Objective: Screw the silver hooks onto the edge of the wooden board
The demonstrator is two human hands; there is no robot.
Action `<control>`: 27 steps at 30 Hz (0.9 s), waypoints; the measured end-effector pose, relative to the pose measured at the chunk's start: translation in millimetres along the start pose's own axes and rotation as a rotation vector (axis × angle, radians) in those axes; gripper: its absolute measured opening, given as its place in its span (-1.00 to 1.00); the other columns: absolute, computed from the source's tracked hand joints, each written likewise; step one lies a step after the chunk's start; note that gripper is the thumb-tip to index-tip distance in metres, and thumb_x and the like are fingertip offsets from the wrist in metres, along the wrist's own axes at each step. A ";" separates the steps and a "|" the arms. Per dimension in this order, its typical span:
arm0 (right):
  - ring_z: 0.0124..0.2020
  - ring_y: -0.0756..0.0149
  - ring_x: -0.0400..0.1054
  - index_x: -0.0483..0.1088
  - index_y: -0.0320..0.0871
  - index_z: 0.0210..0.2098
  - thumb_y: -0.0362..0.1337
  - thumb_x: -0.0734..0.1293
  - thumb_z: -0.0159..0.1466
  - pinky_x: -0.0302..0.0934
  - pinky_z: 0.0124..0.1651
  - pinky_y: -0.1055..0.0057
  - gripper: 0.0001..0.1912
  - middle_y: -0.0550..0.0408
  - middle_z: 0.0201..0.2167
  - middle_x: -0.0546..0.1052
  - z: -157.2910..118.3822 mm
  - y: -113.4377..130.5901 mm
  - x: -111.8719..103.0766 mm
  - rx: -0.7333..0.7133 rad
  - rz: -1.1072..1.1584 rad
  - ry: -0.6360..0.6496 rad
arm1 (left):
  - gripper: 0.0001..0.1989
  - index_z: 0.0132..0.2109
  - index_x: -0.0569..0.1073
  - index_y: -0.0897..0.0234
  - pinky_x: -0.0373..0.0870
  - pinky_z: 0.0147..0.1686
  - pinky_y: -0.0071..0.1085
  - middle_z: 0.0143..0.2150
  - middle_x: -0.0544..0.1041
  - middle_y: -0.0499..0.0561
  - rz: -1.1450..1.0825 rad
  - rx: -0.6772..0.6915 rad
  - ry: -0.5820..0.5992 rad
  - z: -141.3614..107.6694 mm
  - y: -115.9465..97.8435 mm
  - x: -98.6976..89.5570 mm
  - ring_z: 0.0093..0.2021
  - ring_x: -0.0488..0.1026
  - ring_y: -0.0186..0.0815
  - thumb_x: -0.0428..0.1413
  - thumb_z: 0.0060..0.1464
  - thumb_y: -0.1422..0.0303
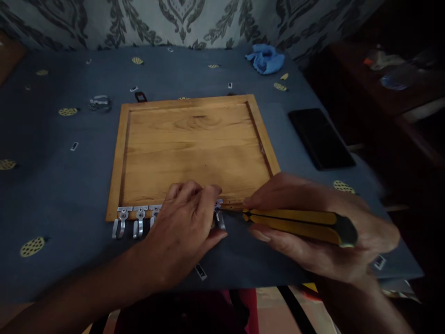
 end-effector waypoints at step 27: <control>-0.33 0.30 0.54 0.49 -0.08 -0.17 -0.30 0.45 0.27 0.46 -0.26 0.39 -0.86 0.11 -0.32 0.61 -9.8 13.5 7.2 0.136 -0.102 0.014 | -0.65 -0.09 0.32 0.21 0.30 -0.12 -0.20 -0.20 0.50 0.02 0.018 0.033 -0.023 0.8 1.0 2.0 -0.12 0.38 -0.11 0.31 0.08 0.31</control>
Point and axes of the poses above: each hand's wrist, its own z-axis towards the middle knuckle, its own x-axis out of the palm, y = z × x, the point moved 3 cm from there along z, towards the middle knuckle
